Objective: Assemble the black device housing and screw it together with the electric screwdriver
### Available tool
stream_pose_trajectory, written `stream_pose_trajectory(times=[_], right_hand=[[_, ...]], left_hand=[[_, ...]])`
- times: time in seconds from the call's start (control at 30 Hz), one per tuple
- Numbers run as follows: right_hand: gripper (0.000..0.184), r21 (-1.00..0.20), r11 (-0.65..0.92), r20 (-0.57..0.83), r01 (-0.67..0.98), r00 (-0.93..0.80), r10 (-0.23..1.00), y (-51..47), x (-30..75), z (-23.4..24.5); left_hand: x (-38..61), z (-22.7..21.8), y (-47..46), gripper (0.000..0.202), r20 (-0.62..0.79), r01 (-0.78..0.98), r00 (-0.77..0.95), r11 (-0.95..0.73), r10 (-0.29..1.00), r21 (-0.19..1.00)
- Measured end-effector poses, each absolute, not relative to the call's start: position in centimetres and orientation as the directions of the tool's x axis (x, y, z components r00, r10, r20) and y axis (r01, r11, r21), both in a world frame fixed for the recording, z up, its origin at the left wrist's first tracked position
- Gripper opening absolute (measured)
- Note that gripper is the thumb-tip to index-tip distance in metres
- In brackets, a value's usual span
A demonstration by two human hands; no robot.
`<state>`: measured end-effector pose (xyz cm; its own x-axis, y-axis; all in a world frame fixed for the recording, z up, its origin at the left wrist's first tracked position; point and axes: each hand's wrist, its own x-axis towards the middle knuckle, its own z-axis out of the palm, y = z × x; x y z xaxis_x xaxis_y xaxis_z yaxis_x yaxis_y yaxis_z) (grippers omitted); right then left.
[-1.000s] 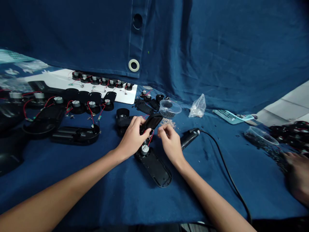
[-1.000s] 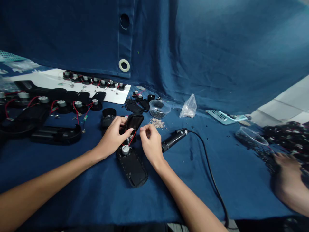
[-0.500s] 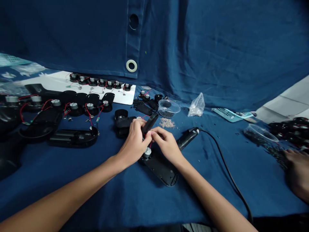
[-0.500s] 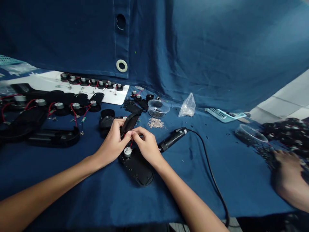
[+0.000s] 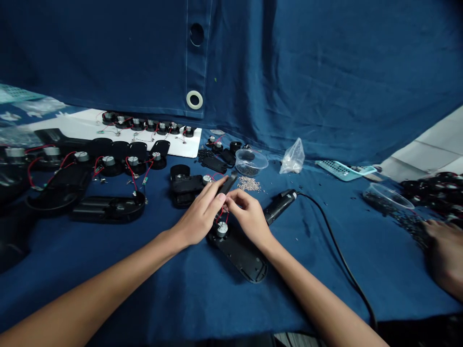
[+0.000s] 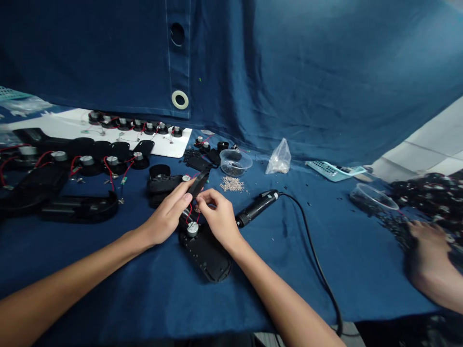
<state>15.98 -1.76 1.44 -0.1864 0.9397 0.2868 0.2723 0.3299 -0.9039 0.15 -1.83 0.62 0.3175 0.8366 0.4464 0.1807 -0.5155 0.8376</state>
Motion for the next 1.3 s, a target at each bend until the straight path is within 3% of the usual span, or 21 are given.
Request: stream_pose_trajectory(times=[0.43,0.57,0.7,0.83,0.97,1.13,1.3], right_hand=[[0.019,-0.984,0.173,0.166,0.047,-0.137,0.977,-1.6,15.7,1.6],[0.02,-0.973,0.202,0.183,0.11,-0.158,0.97,-1.3,16.2,1.8],[0.019,-0.95,0.27,0.248,0.159,-0.145,0.958,-0.4,17.0,1.2],[0.033,-0.937,0.329,0.295,0.121,-0.233,0.926,0.1,17.2,0.6],[0.026,-0.935,0.325,0.278,0.141,-0.278,0.919,0.0,17.2,0.5],[0.021,-0.876,0.4,0.334,0.27,-0.259,0.906,0.4,17.6,-0.2],[0.019,-0.854,0.427,0.347,0.298,-0.288,0.893,0.7,17.8,-0.7]], left_hand=[[0.2,0.4,-1.6,0.043,0.453,0.129,0.313,-0.509,0.835,0.851],[-0.1,0.5,-1.4,0.044,0.412,0.22,0.318,-0.489,0.854,0.844],[-0.3,0.4,-0.8,0.027,0.458,0.332,0.273,-0.529,0.846,0.781],[0.0,0.3,-0.5,0.026,0.475,0.293,0.252,-0.534,0.843,0.793],[0.3,0.0,-0.3,0.025,0.453,0.249,0.217,-0.498,0.865,0.831],[0.3,-0.5,0.0,0.029,0.398,0.319,0.244,-0.461,0.884,0.829],[0.3,-1.0,0.1,0.031,0.409,0.332,0.246,-0.473,0.879,0.816]])
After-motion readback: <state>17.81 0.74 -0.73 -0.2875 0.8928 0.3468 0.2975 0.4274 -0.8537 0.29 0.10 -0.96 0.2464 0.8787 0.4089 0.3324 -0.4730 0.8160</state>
